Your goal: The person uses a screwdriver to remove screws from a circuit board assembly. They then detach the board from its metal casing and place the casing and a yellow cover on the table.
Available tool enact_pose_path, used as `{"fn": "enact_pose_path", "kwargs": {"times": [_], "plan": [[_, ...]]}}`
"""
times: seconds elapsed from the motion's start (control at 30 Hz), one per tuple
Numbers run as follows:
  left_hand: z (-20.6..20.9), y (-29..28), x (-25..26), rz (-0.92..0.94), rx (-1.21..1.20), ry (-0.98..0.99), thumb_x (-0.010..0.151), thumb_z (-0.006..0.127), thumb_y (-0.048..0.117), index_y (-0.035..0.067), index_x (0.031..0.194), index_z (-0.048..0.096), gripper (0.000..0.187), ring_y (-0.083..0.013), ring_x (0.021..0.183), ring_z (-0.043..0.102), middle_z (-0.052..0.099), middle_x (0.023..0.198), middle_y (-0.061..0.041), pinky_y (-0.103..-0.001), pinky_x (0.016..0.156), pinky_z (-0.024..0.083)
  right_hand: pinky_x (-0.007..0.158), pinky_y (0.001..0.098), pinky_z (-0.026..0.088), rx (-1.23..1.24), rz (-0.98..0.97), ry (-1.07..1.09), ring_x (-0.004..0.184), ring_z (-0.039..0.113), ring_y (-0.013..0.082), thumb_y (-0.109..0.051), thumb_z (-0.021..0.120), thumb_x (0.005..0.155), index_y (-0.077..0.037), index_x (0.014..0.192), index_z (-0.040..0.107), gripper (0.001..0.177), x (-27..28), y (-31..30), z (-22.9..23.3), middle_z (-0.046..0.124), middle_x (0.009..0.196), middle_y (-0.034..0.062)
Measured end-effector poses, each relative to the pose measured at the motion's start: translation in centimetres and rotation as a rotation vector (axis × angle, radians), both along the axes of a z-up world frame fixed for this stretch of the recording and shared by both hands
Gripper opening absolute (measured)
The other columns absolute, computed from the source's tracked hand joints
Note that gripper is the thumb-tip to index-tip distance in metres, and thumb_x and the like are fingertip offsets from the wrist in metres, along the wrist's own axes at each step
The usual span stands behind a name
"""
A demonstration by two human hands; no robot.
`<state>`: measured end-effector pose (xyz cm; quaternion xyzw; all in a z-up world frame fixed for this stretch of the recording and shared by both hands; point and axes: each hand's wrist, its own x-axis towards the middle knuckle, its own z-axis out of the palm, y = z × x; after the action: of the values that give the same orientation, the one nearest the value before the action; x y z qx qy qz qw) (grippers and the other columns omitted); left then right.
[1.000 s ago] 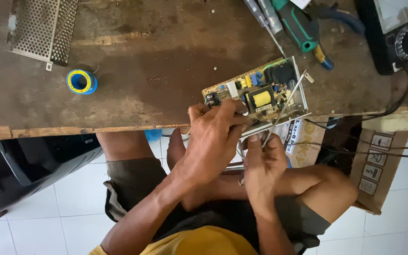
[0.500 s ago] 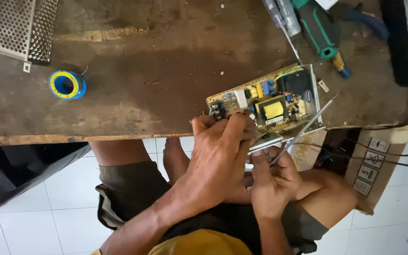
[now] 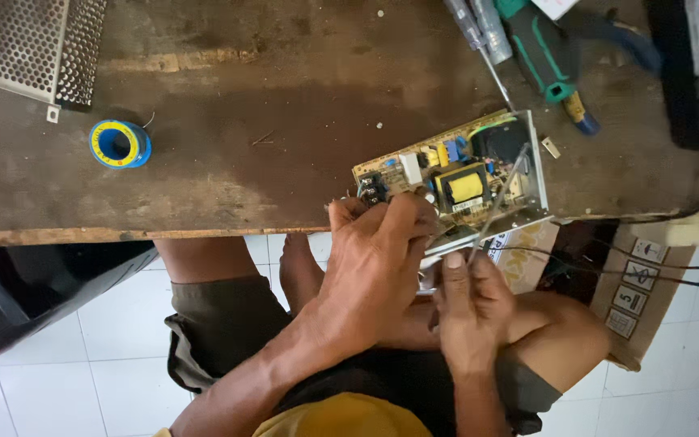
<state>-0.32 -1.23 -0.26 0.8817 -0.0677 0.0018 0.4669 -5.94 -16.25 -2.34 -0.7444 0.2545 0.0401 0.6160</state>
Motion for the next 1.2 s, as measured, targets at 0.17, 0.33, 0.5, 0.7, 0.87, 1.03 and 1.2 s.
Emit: {"fn": "enact_pose_path", "kwargs": {"times": [0.17,0.33,0.5,0.7,0.87,1.03,1.2], "plan": [[1.3,0.3,0.0,-0.019,-0.038,0.034,0.097,0.061,0.003,0.012,0.11,0.05,0.02,-0.0361,0.095,0.072,0.08,0.098,-0.003,-0.049,0.094,0.033,0.071,0.0244,0.054,-0.262,0.076,-0.165,0.074,0.067,0.0112,-0.019,0.075,0.108,-0.008,0.133,0.071,0.028,0.6,-3.5,1.7,0.072,0.09,0.0047],[0.8,-0.1,0.0,0.009,-0.029,0.011,0.098,0.061,0.002,0.013,0.111,0.051,0.019,-0.0287,0.102,0.078,0.086,0.102,0.005,-0.049,0.096,0.032,0.066,0.0276,0.059,-0.348,0.469,0.041,0.064,0.07,0.0126,-0.009,0.074,0.1,-0.017,0.151,0.069,0.052,5.0,-4.8,4.8,0.071,0.08,0.0032],[0.6,0.2,0.0,-0.025,-0.014,0.019,0.103,0.06,0.01,0.012,0.116,0.055,0.015,-0.0363,0.102,0.075,0.082,0.099,-0.004,-0.05,0.095,0.033,0.062,0.0291,0.057,-0.388,0.543,0.24,0.063,0.072,0.0141,-0.009,0.072,0.093,-0.017,0.131,0.079,0.04,6.9,-4.6,5.0,0.079,0.077,0.0044],[0.4,0.3,-0.7,-0.039,0.049,-0.059,0.107,0.072,0.014,0.012,0.126,0.06,0.023,-0.0301,0.089,0.064,0.062,0.087,-0.005,-0.047,0.091,0.035,0.067,0.0301,0.062,-0.067,0.394,0.164,0.07,0.066,0.0165,0.008,0.068,0.096,-0.005,0.129,0.07,0.036,6.0,-5.0,2.9,0.075,0.096,0.008],[0.5,0.4,-0.8,-0.097,0.109,-0.055,0.106,0.076,0.029,0.014,0.141,0.057,0.043,-0.0281,0.099,0.067,0.074,0.103,-0.002,-0.048,0.091,0.036,0.063,0.0282,0.059,-0.011,0.385,0.124,0.067,0.066,0.0157,0.007,0.073,0.093,-0.005,0.126,0.071,0.035,5.3,-6.2,0.7,0.071,0.084,0.009],[0.9,0.2,-1.4,-0.131,0.282,-0.134,0.105,0.082,0.028,0.007,0.156,0.053,0.062,-0.0282,0.1,0.062,0.078,0.104,0.001,-0.048,0.093,0.039,0.067,0.0299,0.064,0.015,0.389,0.096,0.069,0.07,0.0168,0.005,0.074,0.098,-0.004,0.13,0.07,0.034,5.5,-5.7,1.6,0.074,0.085,0.0111],[0.4,0.0,-1.4,-0.105,0.103,-0.09,0.104,0.065,0.001,0.007,0.152,0.055,0.05,-0.028,0.1,0.061,0.074,0.097,0.001,-0.048,0.096,0.037,0.076,0.0277,0.061,-0.07,0.412,0.059,0.08,0.068,0.014,-0.002,0.076,0.1,-0.006,0.14,0.071,0.041,5.0,-5.5,2.2,0.077,0.109,0.0077]]}}
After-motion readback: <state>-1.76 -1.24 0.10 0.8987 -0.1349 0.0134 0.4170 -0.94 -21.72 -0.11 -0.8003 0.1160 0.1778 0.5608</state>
